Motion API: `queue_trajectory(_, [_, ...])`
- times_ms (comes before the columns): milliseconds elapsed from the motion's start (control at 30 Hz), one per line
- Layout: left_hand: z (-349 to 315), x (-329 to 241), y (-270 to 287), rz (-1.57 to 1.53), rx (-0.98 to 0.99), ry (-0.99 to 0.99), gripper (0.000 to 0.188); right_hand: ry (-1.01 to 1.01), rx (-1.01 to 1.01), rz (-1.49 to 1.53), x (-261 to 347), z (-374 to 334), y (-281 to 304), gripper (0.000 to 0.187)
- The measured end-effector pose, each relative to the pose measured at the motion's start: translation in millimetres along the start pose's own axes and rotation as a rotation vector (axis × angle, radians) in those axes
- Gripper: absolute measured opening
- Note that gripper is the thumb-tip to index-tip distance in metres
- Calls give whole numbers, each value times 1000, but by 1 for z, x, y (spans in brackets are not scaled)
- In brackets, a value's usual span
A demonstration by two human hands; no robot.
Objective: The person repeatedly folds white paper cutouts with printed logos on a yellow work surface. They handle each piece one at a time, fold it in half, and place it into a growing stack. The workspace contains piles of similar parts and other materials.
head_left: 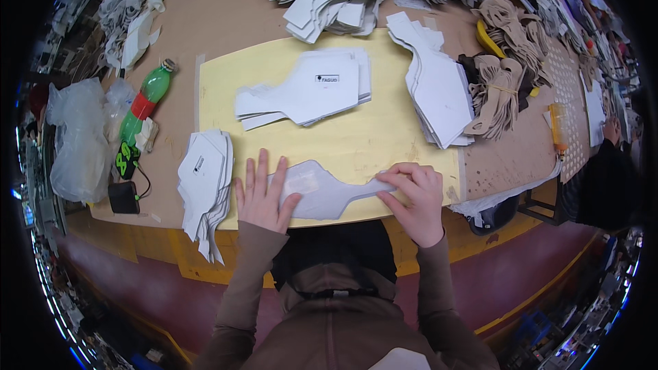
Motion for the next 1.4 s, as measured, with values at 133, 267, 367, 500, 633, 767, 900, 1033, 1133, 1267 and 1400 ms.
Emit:
queue_trajectory(133, [-2,-2,15,-362,-197,-2,67,-199,-201,442,-21,-10,12,28])
queue_trajectory(267, [-19,-42,-6,-174,-116,-190,68,-221,-192,410,-23,-12,13,24])
queue_trajectory(367, [-19,-56,-21,91,-15,-237,70,-176,-177,335,-17,-10,10,20])
queue_trajectory(500, [-23,-58,-14,13,41,-298,70,-165,-222,280,-17,-8,9,16])
queue_trajectory(633, [-38,-55,-10,-4,97,-415,66,-154,-251,271,-20,-10,12,14])
queue_trajectory(767, [-42,-44,-2,-5,99,-519,59,-165,-277,299,-22,-13,14,13])
queue_trajectory(900, [-34,-21,17,-918,344,-135,47,-166,-290,353,-19,-9,14,11])
queue_trajectory(1033, [-26,-31,1,-1851,321,234,33,-165,-200,555,4,-1,-1,17])
queue_trajectory(1133, [-22,-53,-16,-2061,332,344,31,-140,-164,817,36,1,-20,19])
queue_trajectory(1267, [-26,-65,-31,-1984,476,537,33,-447,-212,1063,42,-11,-45,20])
queue_trajectory(1400, [-14,-53,-16,-1920,501,448,32,-550,-287,1174,26,-17,-42,20])
Point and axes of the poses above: each hand's wrist, its own z-axis towards the middle knuckle, its own y-axis out of the back of the hand, x = y × z, the point moved 7 cm from there along z, towards the middle knuckle, and after that the axes turned 15 degrees about y, right-handed, at the moved point
